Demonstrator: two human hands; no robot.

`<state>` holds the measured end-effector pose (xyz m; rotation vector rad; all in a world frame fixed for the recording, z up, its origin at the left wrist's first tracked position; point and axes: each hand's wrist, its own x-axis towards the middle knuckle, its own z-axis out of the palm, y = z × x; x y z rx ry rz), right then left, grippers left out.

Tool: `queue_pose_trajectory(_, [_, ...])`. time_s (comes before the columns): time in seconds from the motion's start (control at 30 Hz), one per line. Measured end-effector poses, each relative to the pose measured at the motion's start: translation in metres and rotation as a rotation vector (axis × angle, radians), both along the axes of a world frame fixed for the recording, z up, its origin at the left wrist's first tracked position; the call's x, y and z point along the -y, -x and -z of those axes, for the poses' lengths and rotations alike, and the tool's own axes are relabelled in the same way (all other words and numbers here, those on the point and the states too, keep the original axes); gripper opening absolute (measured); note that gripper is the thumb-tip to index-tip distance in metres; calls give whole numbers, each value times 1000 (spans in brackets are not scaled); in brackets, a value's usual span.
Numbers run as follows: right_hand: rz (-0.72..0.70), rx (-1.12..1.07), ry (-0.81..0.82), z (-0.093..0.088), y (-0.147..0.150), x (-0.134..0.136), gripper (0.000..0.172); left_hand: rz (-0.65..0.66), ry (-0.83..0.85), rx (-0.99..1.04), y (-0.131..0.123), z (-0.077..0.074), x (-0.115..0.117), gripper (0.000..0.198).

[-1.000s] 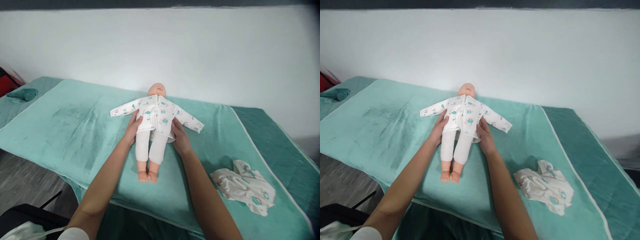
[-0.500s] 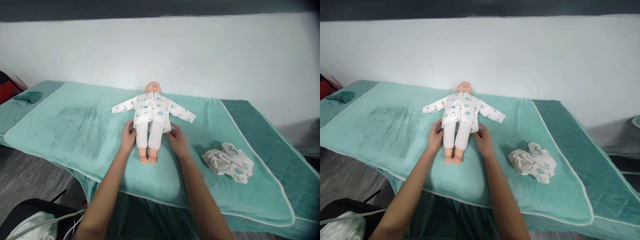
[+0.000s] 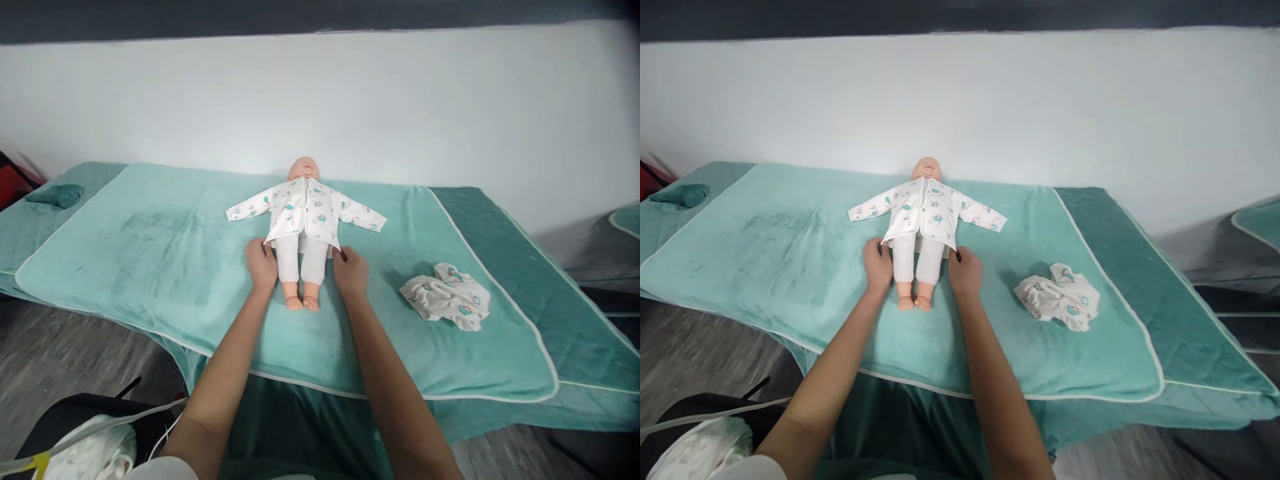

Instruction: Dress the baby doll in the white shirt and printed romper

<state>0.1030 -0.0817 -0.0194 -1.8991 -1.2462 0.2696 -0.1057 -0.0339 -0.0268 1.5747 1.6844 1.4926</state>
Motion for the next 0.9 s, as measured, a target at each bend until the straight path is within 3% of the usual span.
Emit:
queue_pose_trajectory(0.17, [74,-39,15,-2,0,7,33,-34,34,-41,-1,-2,0,10])
queue_pose_trajectory(0.3, [51,-156,-33,0,-3,5,35,-40,16,-52,0,0,-3,9])
queue_pose_trajectory(0.43, [-1,-239,-152,10,-4,12,38,-34,-11,-24,3,3,-4,26])
queue_pose_trajectory(0.57, [-32,20,-262,14,-14,46,37,-4,-59,4,6,3,0,34])
queue_pose_trajectory(0.67, [27,285,-270,10,-36,84,37,25,-84,-26,9,2,6,32])
queue_pose_trajectory(0.8, [208,465,-116,8,-80,130,43,88,-95,-34,13,2,22,29])
queue_pose_trajectory(0.9, [258,567,58,7,-109,145,44,159,-41,-6,16,4,44,26])
